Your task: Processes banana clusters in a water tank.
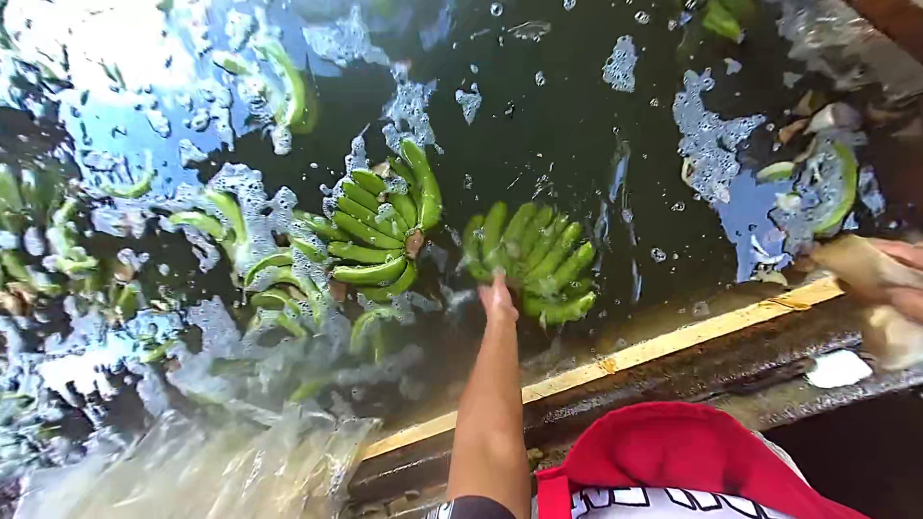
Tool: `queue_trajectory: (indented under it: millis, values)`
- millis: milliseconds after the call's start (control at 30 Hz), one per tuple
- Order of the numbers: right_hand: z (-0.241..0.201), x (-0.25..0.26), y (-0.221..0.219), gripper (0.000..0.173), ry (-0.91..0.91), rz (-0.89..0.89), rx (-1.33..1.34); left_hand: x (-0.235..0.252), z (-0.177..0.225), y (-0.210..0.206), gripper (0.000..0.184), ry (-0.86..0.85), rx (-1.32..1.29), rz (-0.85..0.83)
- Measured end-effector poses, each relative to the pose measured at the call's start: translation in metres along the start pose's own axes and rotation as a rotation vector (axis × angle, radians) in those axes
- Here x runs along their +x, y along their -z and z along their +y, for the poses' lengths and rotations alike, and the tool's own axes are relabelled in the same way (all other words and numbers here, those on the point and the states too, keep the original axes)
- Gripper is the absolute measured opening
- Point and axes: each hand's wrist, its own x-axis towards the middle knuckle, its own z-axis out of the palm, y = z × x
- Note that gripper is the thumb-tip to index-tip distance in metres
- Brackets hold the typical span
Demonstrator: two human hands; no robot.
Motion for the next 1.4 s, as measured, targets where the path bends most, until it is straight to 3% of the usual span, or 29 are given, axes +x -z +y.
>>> queue_trajectory:
  millis: [133,200,233,333,400,467,533,633,667,733,800,867,900,967,1033,1100,1167,1300,1400]
  values:
    - [-0.101,0.100,0.000,0.047,0.156,-0.080,0.262,-0.003,-0.015,0.011,0.073,-0.225,0.233,-0.247]
    - [-0.130,0.156,-0.036,0.048,0.214,-0.052,0.317,0.000,-0.022,0.013,0.098,-0.285,0.419,-0.412]
    - [-0.141,0.181,-0.060,0.047,0.213,-0.019,0.344,0.001,-0.026,0.011,0.103,-0.305,0.508,-0.464]
    - [-0.179,0.229,-0.127,0.050,0.042,0.011,0.399,0.000,-0.038,0.004,0.070,-0.359,0.596,-0.485]
    - [-0.197,0.225,-0.161,0.048,-0.067,-0.046,0.403,-0.003,-0.035,-0.003,0.052,-0.375,0.564,-0.437]
    - [-0.203,0.194,-0.183,0.041,-0.056,-0.142,0.412,-0.004,-0.030,-0.007,0.040,-0.362,0.568,-0.398]
    - [-0.201,0.162,-0.188,0.036,0.019,-0.312,0.461,0.002,-0.025,-0.006,0.038,-0.363,0.590,-0.417]
    - [-0.188,0.137,-0.181,0.031,0.297,-0.613,0.495,0.007,-0.021,0.006,0.044,-0.365,0.596,-0.530]
    - [-0.180,0.139,-0.179,0.028,0.395,-0.597,0.474,0.008,-0.019,0.010,0.046,-0.384,0.608,-0.562]
    - [-0.160,0.160,-0.179,0.021,0.491,-0.257,0.429,0.007,-0.015,0.017,0.045,-0.459,0.613,-0.575]
    - [-0.158,0.193,-0.157,0.020,0.312,-0.035,0.371,0.004,-0.013,0.024,0.045,-0.535,0.611,-0.554]
    - [-0.177,0.217,-0.140,0.030,0.012,0.037,0.382,0.004,-0.011,0.022,0.045,-0.548,0.599,-0.538]
    - [-0.193,0.220,-0.142,0.032,-0.085,0.038,0.436,0.005,-0.011,0.018,0.046,-0.535,0.585,-0.536]
    - [-0.226,0.209,-0.158,0.030,-0.113,-0.045,0.551,0.006,-0.012,0.012,0.045,-0.477,0.529,-0.521]
    - [-0.236,0.186,-0.176,0.025,0.006,-0.159,0.586,0.006,-0.021,0.015,0.041,-0.410,0.450,-0.476]
    - [-0.219,0.174,-0.188,0.018,0.238,-0.218,0.512,0.008,-0.033,0.024,0.040,-0.397,0.381,-0.465]
    - [-0.202,0.186,-0.186,0.021,0.373,-0.198,0.398,0.004,-0.037,0.032,0.044,-0.406,0.352,-0.481]
    - [-0.218,0.243,-0.152,0.033,0.060,-0.125,0.329,-0.001,-0.030,0.031,0.046,-0.443,0.367,-0.462]
    - [-0.251,0.225,-0.162,0.031,-0.057,-0.171,0.424,0.004,-0.027,0.026,0.045,-0.441,0.313,-0.423]
